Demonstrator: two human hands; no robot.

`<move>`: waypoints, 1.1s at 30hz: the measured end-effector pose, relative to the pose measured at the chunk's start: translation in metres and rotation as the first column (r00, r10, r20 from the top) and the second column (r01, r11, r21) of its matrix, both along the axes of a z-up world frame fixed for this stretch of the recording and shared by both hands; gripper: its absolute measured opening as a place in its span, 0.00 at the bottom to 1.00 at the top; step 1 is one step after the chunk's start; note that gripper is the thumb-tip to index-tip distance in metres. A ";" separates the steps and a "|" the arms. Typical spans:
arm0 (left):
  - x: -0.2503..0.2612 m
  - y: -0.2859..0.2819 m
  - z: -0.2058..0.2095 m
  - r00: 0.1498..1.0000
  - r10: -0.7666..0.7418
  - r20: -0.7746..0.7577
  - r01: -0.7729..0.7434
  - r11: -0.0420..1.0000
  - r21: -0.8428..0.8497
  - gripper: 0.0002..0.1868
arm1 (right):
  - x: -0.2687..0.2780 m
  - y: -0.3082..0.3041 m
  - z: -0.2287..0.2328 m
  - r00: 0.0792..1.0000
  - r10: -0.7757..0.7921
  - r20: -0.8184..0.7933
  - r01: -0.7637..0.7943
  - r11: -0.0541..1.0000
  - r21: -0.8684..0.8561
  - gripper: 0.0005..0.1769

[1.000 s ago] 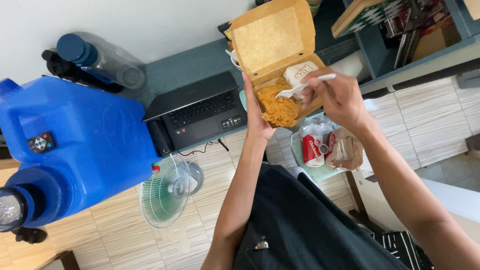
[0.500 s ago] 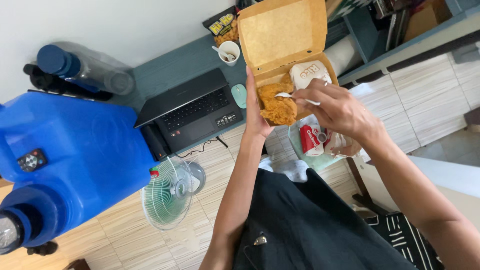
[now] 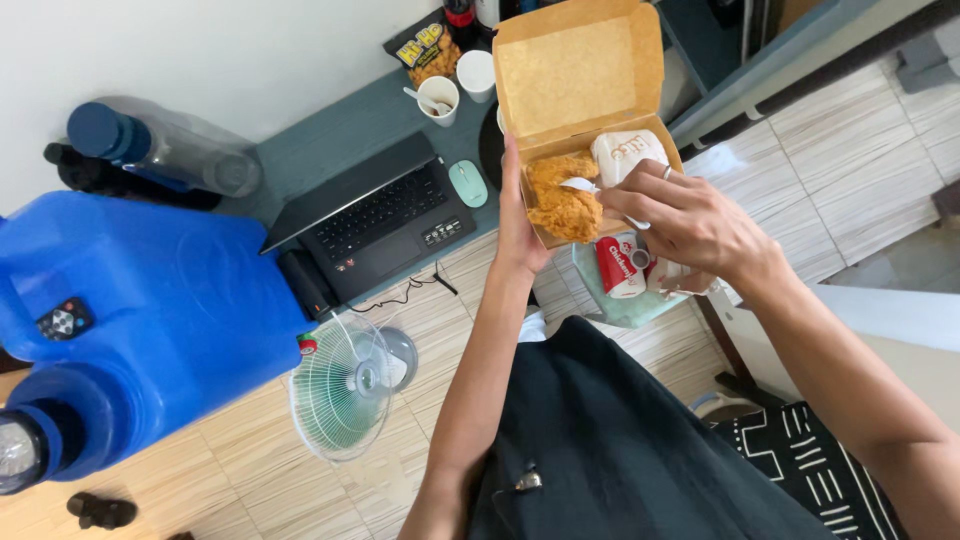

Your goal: The person removes a drink cup and a food container from a plastic bag, opens the drink and the food container to reveal fried chicken and rice, and uses a plastic fork to handle the food.

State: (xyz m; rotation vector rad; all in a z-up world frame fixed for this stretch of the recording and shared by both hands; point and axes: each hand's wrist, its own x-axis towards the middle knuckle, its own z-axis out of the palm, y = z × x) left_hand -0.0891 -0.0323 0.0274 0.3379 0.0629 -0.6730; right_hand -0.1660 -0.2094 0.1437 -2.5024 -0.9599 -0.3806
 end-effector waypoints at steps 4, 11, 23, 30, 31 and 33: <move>-0.014 -0.006 -0.003 0.997 -0.078 0.016 0.080 0.991 -0.111 0.40 | -0.023 0.003 0.007 0.997 -0.055 -0.062 0.052 0.998 -0.035 0.34; -0.051 -0.042 -0.017 0.971 -0.221 -0.088 0.205 0.965 -0.166 0.37 | -0.062 0.001 0.011 0.985 -0.171 -0.009 0.170 0.984 -0.048 0.19; -0.084 -0.060 -0.025 0.932 -0.359 -0.046 0.353 0.930 -0.099 0.38 | -0.131 -0.039 0.010 0.837 -0.547 -0.001 0.521 0.797 0.306 0.02; -0.098 -0.050 -0.009 0.941 -0.337 -0.023 0.333 0.938 -0.094 0.39 | -0.157 -0.028 0.008 0.720 -0.660 -0.213 0.671 0.586 0.454 0.07; -0.098 -0.050 -0.008 0.941 -0.338 -0.014 0.337 0.940 -0.046 0.39 | -0.159 -0.028 0.004 0.717 -0.678 -0.161 0.686 0.643 0.340 0.08; -0.099 -0.049 -0.009 0.939 -0.343 -0.002 0.343 0.939 0.002 0.39 | -0.157 -0.035 0.000 0.739 -0.646 -0.191 0.667 0.664 0.338 0.10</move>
